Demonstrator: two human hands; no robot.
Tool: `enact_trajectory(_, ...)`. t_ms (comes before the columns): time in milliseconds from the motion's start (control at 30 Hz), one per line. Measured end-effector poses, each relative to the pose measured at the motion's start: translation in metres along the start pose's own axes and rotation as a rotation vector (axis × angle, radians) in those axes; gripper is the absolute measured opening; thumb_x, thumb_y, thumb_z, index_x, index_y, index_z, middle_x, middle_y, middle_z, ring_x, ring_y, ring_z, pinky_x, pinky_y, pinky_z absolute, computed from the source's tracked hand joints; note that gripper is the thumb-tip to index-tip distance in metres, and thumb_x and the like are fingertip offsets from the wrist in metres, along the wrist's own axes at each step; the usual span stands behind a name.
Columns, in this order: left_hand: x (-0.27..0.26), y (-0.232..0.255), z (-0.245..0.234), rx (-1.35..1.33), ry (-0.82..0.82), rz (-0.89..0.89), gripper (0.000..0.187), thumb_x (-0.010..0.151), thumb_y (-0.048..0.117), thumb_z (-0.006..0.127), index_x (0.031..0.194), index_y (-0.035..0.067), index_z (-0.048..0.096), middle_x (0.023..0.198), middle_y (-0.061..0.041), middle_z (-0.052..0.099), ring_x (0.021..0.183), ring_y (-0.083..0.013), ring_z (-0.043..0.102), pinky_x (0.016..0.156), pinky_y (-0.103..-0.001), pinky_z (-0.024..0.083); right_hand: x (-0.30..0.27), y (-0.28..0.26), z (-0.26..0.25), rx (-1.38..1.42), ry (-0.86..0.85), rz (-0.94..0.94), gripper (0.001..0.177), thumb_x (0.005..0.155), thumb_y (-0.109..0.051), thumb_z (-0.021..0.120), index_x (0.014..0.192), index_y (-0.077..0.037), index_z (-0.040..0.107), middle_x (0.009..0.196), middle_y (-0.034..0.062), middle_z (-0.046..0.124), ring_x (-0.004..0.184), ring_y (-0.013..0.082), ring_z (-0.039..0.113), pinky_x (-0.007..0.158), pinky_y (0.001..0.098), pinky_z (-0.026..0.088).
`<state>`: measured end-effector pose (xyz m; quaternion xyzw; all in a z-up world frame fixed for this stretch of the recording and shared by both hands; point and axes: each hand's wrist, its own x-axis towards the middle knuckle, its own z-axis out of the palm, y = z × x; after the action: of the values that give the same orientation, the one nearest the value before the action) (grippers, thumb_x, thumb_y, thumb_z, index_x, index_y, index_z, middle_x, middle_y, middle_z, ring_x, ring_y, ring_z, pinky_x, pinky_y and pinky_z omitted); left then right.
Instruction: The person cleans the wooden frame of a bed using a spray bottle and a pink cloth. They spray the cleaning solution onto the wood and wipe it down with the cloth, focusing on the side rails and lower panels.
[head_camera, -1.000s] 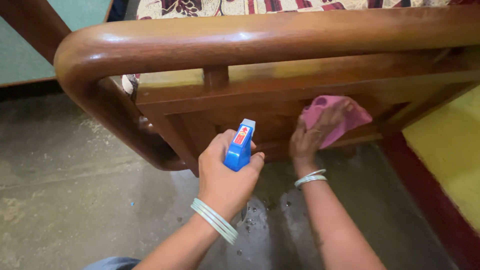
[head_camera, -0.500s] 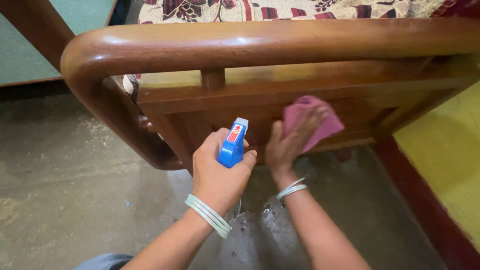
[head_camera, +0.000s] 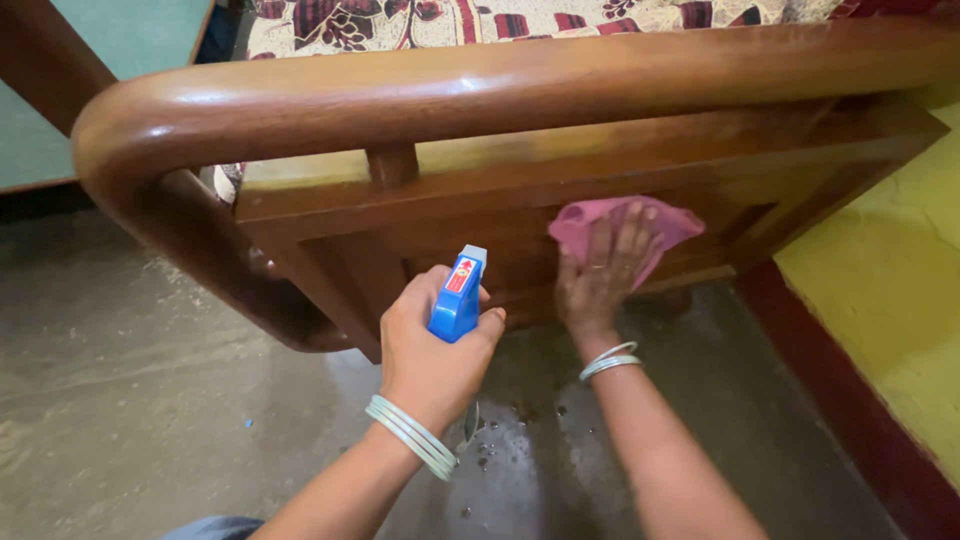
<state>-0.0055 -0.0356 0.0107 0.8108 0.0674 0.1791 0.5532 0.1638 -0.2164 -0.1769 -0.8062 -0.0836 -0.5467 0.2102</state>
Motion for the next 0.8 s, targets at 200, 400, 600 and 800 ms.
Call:
enact_trajectory(200, 0.004, -0.003, 0.001, 0.003, -0.016, -0.014, 0.02, 0.072, 0.015, 0.08, 0.084, 0.006, 0.067, 0.072, -0.004, 0.068, 0.064, -0.0139, 0.063, 0.065, -0.031, 0.053, 0.003, 0.048, 0.005, 0.09, 0.036, 0.054, 0.062, 0.116, -0.056, 0.028, 0.169, -0.027, 0.016, 0.178, 0.0103, 0.009, 0.167, 0.034, 0.007, 0.131, 0.0566, 0.006)
enact_trajectory(400, 0.005, -0.002, 0.001, 0.015, -0.018, 0.033, 0.02, 0.071, 0.015, 0.079, 0.084, 0.006, 0.067, 0.072, -0.004, 0.068, 0.064, -0.0139, 0.064, 0.065, -0.031, 0.053, 0.01, 0.069, 0.008, 0.167, 0.12, 0.154, 0.063, 0.114, -0.059, 0.025, 0.17, -0.03, 0.018, 0.178, 0.0058, 0.004, 0.164, 0.0265, 0.004, 0.137, 0.0453, 0.007)
enact_trajectory(600, 0.003, 0.001, -0.002, 0.011, -0.023, -0.013, 0.019, 0.071, 0.015, 0.079, 0.082, 0.006, 0.067, 0.071, -0.005, 0.069, 0.064, -0.0146, 0.064, 0.065, -0.031, 0.054, 0.021, 0.071, -0.008, 0.224, 0.093, 0.314, 0.069, 0.119, -0.059, 0.033, 0.171, -0.019, 0.013, 0.177, 0.0086, -0.001, 0.165, 0.0293, 0.0, 0.137, 0.0453, 0.001)
enact_trajectory(800, -0.003, 0.003, -0.001, -0.026, -0.039, -0.014, 0.018, 0.072, 0.014, 0.078, 0.082, 0.005, 0.066, 0.073, -0.005, 0.071, 0.066, -0.0146, 0.065, 0.066, -0.031, 0.054, 0.033, 0.043, -0.009, 0.12, 0.066, 0.538, 0.073, 0.112, -0.05, 0.033, 0.17, -0.011, 0.015, 0.18, 0.0126, 0.009, 0.169, 0.0312, 0.004, 0.131, 0.0542, -0.007)
